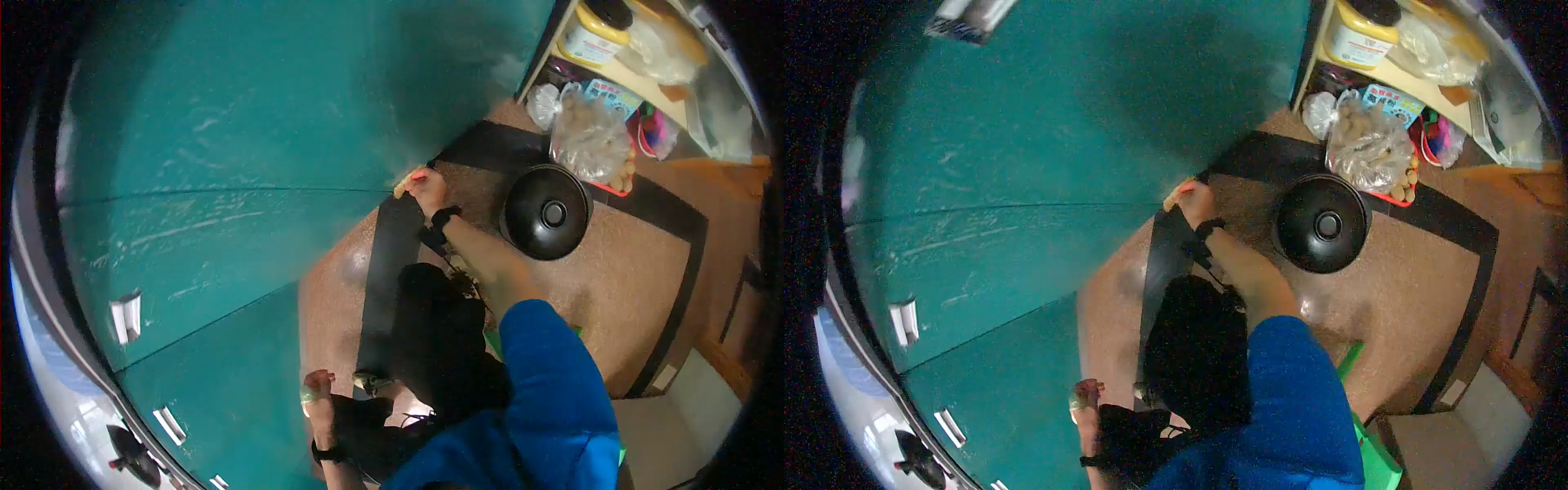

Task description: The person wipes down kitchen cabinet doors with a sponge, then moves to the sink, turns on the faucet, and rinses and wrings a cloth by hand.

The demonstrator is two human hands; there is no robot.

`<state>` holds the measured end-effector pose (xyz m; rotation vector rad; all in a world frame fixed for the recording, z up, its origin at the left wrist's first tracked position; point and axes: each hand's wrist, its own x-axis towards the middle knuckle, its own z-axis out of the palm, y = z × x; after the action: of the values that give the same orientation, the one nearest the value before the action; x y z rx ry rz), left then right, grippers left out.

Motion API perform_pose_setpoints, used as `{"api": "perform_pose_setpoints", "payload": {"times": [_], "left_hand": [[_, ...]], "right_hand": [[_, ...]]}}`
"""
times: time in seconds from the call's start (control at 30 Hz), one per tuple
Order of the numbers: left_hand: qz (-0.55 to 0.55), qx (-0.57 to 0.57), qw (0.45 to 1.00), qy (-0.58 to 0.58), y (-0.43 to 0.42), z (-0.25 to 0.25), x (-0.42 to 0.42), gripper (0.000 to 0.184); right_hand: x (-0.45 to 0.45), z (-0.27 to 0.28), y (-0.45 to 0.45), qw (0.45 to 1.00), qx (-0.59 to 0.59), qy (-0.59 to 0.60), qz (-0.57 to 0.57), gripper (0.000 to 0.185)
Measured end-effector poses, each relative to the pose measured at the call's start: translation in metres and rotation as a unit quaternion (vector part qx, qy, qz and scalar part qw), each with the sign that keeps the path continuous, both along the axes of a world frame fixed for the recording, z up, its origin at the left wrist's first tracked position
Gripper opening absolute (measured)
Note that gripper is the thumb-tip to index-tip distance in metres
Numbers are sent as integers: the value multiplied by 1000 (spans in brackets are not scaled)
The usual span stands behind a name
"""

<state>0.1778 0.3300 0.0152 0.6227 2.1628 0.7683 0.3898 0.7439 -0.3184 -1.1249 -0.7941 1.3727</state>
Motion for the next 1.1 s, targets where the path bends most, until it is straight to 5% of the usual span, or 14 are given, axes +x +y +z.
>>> {"api": "perform_pose_setpoints", "payload": {"times": [0.1,0.17,0.33,0.47,0.6,0.7,0.83,0.93,0.97,1.03,1.1], "left_hand": [[-27,19,999,24,-6,-3,-1,12],[-32,50,998,25,7,7,8,10],[-61,114,991,-15,40,55,41,10],[-91,158,983,27,73,124,86,12],[-88,131,987,37,70,199,106,16],[13,128,991,34,38,236,79,18],[21,86,991,97,-1,296,28,16],[44,121,975,181,-6,331,27,10],[-14,170,978,121,-5,341,24,11],[-34,77,995,56,-3,368,46,42],[-13,87,992,88,-11,349,47,33]], "right_hand": [[16,99,4,995,8,-52,85,9],[20,187,6,991,3,68,115,9],[42,395,20,975,172,38,135,14],[30,476,20,941,279,166,94,14],[11,441,-1,974,196,97,58,13],[-16,337,-15,991,73,52,99,10],[-23,192,-22,991,62,42,112,12],[-16,102,-18,994,-54,-6,90,16],[-13,97,-14,994,-54,-6,94,16],[-8,97,-11,989,-84,-2,125,18],[-3,110,-8,986,-81,1,144,15]]}}
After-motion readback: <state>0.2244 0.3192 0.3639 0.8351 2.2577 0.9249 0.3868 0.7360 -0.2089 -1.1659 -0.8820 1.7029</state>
